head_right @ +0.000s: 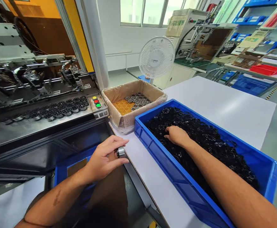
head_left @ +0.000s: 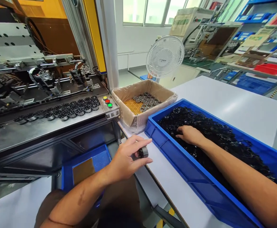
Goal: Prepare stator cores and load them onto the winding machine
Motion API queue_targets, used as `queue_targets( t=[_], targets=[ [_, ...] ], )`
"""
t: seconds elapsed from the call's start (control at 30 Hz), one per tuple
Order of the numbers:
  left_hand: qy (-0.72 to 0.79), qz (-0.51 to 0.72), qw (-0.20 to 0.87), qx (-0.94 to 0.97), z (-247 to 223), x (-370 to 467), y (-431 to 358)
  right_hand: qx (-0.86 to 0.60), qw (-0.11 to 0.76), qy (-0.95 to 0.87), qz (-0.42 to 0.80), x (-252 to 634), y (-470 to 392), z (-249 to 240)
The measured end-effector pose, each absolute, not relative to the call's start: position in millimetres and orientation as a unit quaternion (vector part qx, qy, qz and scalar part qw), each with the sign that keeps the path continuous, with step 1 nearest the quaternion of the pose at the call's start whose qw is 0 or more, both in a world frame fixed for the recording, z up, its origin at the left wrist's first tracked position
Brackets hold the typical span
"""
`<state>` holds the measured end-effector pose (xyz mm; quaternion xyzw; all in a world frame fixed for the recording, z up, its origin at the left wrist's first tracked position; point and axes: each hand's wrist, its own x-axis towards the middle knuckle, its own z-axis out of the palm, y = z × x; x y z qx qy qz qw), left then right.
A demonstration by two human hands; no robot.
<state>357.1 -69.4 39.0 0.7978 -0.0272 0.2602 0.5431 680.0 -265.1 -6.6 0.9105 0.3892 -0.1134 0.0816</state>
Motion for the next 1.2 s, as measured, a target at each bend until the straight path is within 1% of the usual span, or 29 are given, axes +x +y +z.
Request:
queue_targets(
  t=[0.1,0.23,0.3,0.4,0.47,0.57,0.6,0.63,0.67,0.73,0.8,0.9,1.03,1.2],
  targets=[
    [-0.047,0.271,0.529,0.803,45,354,-67,0.91,0.079,0.387,-0.121,681,-262,-8],
    [-0.046,0.247,0.561,0.789,50,350,-65,0.917,0.064,0.378,-0.105,677,-260,-7],
    [-0.04,0.225,0.603,0.764,50,349,-66,0.924,0.045,0.37,-0.082,675,-260,-1],
    [-0.012,0.177,0.714,0.678,49,348,-69,0.931,-0.001,0.364,-0.039,670,-259,17],
    [0.014,0.149,0.779,0.608,47,349,-71,0.928,-0.043,0.369,-0.002,655,-257,34],
    [0.041,0.125,0.822,0.554,44,353,-72,0.895,-0.133,0.421,0.057,606,-253,62],
    [0.044,0.124,0.828,0.545,43,354,-73,0.869,-0.174,0.457,0.075,584,-252,70],
    [0.044,0.126,0.831,0.539,41,356,-74,0.808,-0.249,0.525,0.103,561,-251,76],
    [0.042,0.13,0.833,0.537,40,357,-75,0.752,-0.297,0.577,0.115,539,-251,81],
    [0.031,0.142,0.832,0.536,37,359,-79,0.669,-0.35,0.644,0.123,505,-249,86],
    [0.016,0.148,0.827,0.541,36,360,-84,0.626,-0.361,0.681,0.12,486,-248,85],
    [-0.001,0.148,0.822,0.55,37,361,-90,0.599,-0.36,0.704,0.125,481,-248,79],
    [-0.009,0.162,0.806,0.57,38,362,-93,0.597,-0.342,0.708,0.158,488,-250,76],
    [-0.01,0.178,0.799,0.574,36,361,-91,0.605,-0.356,0.694,0.161,491,-252,79]
  ],
)
